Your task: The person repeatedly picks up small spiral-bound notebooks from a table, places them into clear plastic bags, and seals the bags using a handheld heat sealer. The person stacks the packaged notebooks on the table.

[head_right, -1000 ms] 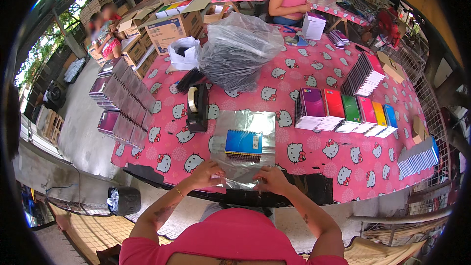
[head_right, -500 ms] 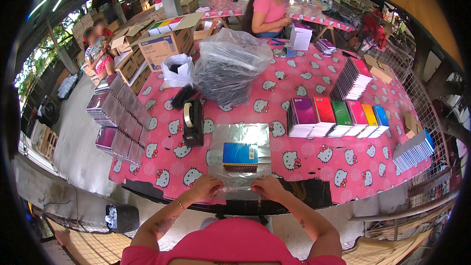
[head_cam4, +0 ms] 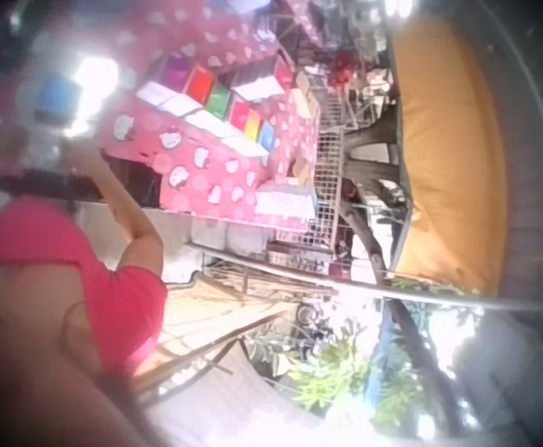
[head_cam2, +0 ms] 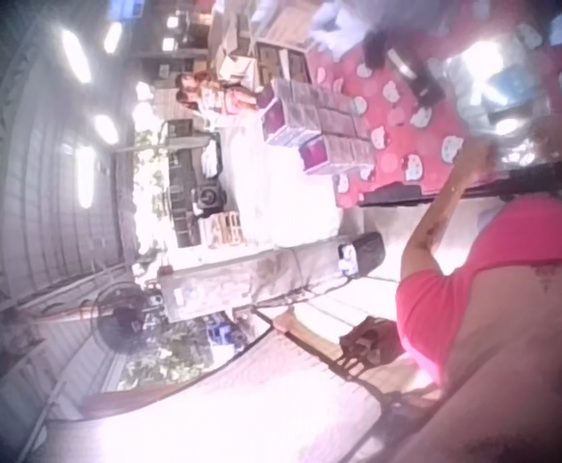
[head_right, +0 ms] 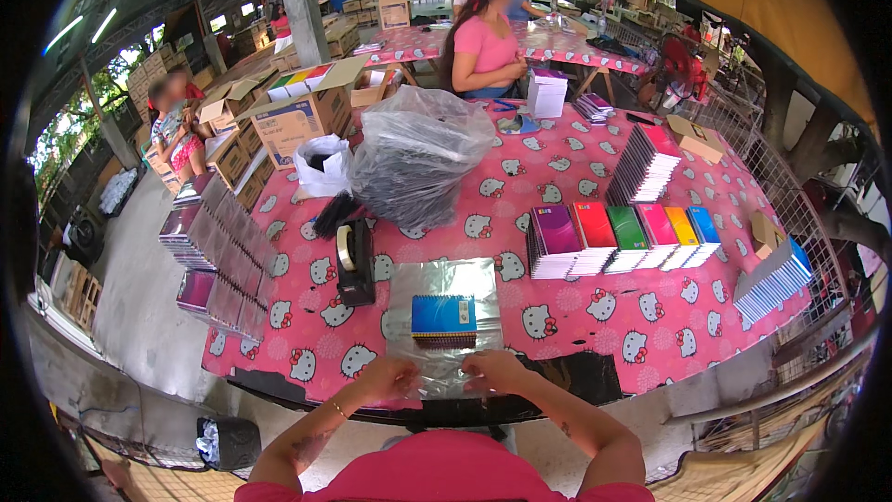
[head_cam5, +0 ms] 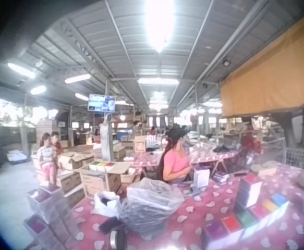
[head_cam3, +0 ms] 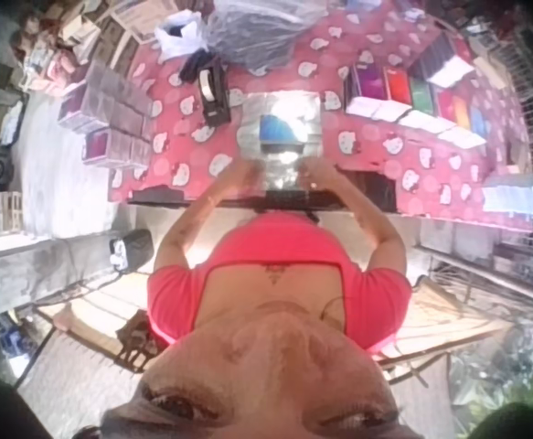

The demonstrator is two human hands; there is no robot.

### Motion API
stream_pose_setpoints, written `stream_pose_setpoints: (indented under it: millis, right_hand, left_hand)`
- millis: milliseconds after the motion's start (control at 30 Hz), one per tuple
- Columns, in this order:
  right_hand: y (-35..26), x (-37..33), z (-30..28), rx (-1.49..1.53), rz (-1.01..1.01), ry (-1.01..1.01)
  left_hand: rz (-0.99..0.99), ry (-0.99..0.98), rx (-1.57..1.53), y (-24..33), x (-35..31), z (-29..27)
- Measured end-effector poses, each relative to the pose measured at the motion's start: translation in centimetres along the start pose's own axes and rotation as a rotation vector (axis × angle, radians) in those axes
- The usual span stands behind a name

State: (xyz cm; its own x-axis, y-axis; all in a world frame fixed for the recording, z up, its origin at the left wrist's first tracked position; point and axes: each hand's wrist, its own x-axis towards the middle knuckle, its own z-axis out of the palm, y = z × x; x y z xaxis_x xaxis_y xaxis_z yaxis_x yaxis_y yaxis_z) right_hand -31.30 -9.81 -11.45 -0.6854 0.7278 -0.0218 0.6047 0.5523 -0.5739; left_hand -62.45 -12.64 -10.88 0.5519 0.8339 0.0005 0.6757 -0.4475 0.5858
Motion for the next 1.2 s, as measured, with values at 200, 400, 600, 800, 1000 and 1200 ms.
stream_pose_setpoints:
  millis: [200,400,600,800,1000,1200]
  right_hand:
    - [-0.1,0.0,-1.0,-0.041,0.108,-0.164]
    - [-0.5,-0.5,-0.3,-0.034,-0.004,-0.004]
    - [1.4,-1.1,-2.9,0.202,0.231,0.136]
    - [-3.8,2.7,-5.4,-0.318,0.254,0.669]
    - [-6.1,5.5,2.1,-0.364,0.034,0.494]
    - [-6.6,6.1,2.1,-0.372,0.086,0.471]
  left_hand:
    - [-0.041,-0.035,0.106,-0.5,0.4,0.5]
    - [-0.073,-0.026,-0.023,-0.8,0.1,-0.1]
    - [-0.069,0.353,-0.096,-0.5,1.7,-2.7]
    - [-0.214,0.517,-0.464,-4.0,7.8,-3.4]
    - [-0.362,0.402,-0.629,-7.9,9.6,-1.9]
    - [0.017,0.514,-0.076,-5.1,18.3,-4.1]
